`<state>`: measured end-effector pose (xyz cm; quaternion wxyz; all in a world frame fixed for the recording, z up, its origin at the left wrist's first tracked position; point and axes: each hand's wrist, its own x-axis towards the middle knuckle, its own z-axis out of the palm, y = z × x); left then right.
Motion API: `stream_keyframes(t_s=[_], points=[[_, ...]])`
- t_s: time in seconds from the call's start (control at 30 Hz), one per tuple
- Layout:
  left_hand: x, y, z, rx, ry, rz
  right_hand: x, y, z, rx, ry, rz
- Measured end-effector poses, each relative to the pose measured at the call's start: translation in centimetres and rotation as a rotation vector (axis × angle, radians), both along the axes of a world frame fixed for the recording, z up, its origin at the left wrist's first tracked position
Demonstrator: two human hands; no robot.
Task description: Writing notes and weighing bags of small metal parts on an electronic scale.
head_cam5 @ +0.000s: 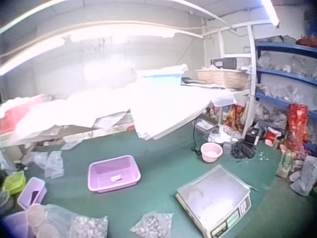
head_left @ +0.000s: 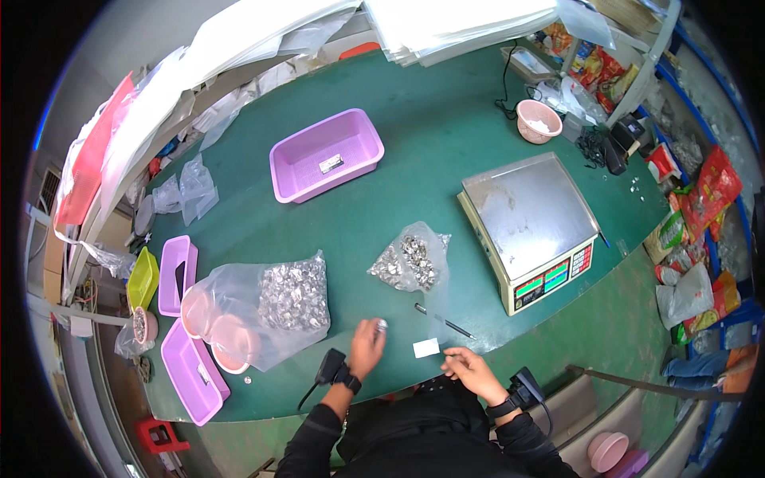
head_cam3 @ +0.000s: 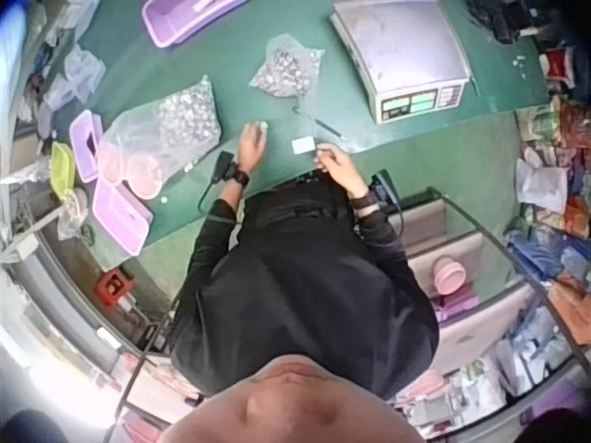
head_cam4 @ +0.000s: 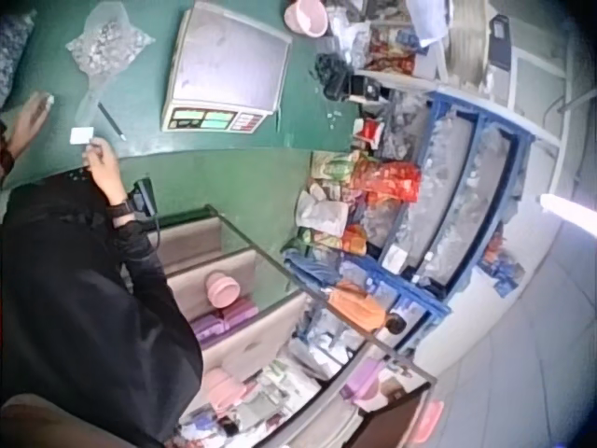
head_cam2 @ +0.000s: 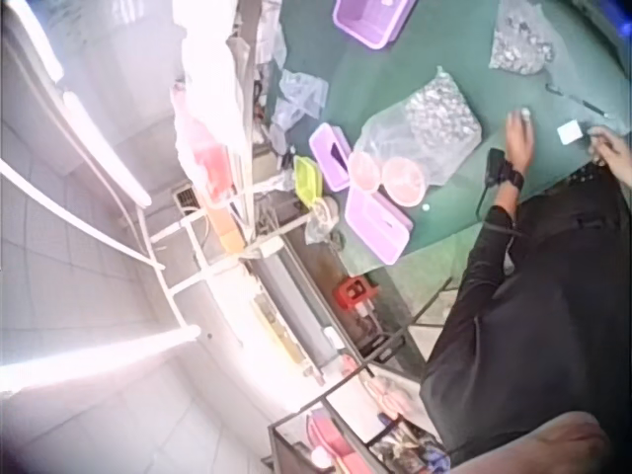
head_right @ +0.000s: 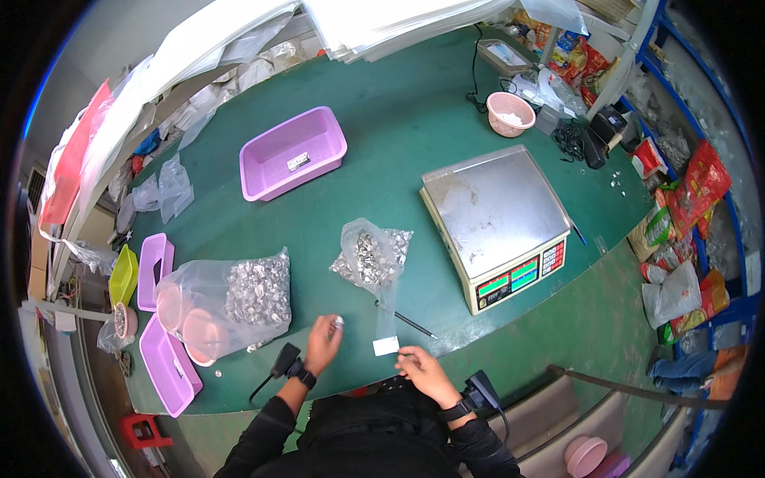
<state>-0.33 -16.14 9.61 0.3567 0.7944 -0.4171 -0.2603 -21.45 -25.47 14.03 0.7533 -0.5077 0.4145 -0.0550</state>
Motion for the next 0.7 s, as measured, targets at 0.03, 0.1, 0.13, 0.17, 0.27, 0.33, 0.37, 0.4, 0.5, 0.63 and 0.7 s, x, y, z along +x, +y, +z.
stream_keyframes(t_s=[0.03,0.1,0.13,0.17,0.27,0.33,0.37,0.4,0.5,0.63,0.7], points=[[-1.6,0.0,1.9,-0.114,0.004,-0.049,0.4,-0.2,0.5,-0.013,-0.071,0.037],[-4.3,-0.4,5.6,-0.183,0.041,-0.078,1.2,-0.4,2.0,0.266,-0.263,-0.051],[-5.3,-0.8,7.2,-0.268,0.028,-0.201,1.5,-0.6,2.9,0.537,-0.441,-0.13],[-5.7,-1.3,8.4,-0.314,0.029,-0.313,1.8,-0.8,3.9,0.662,-0.467,-0.226],[-5.0,-3.0,10.8,-0.303,-0.025,-0.015,1.5,-4.0,7.2,0.713,-0.235,0.013],[-4.1,-5.0,11.1,-0.261,0.062,0.166,1.0,-5.4,9.8,0.659,-0.183,0.074],[-3.8,-6.6,10.9,-0.225,-0.015,0.241,1.2,-5.9,10.9,0.658,-0.349,0.07],[-3.6,-7.8,10.9,-0.201,-0.104,0.317,1.9,-6.3,11.6,0.656,-0.46,0.057],[-2.9,-10.2,10.7,0.202,-0.264,0.154,6.5,-7.2,11.8,0.842,-0.674,-0.039],[-1.7,-9.0,10.7,0.172,-0.134,0.263,13.1,-9.5,8.9,0.593,-0.607,-0.222],[-0.9,-7.5,10.3,0.083,-0.04,0.284,13.5,-9.6,7.6,0.41,-0.473,-0.212]])
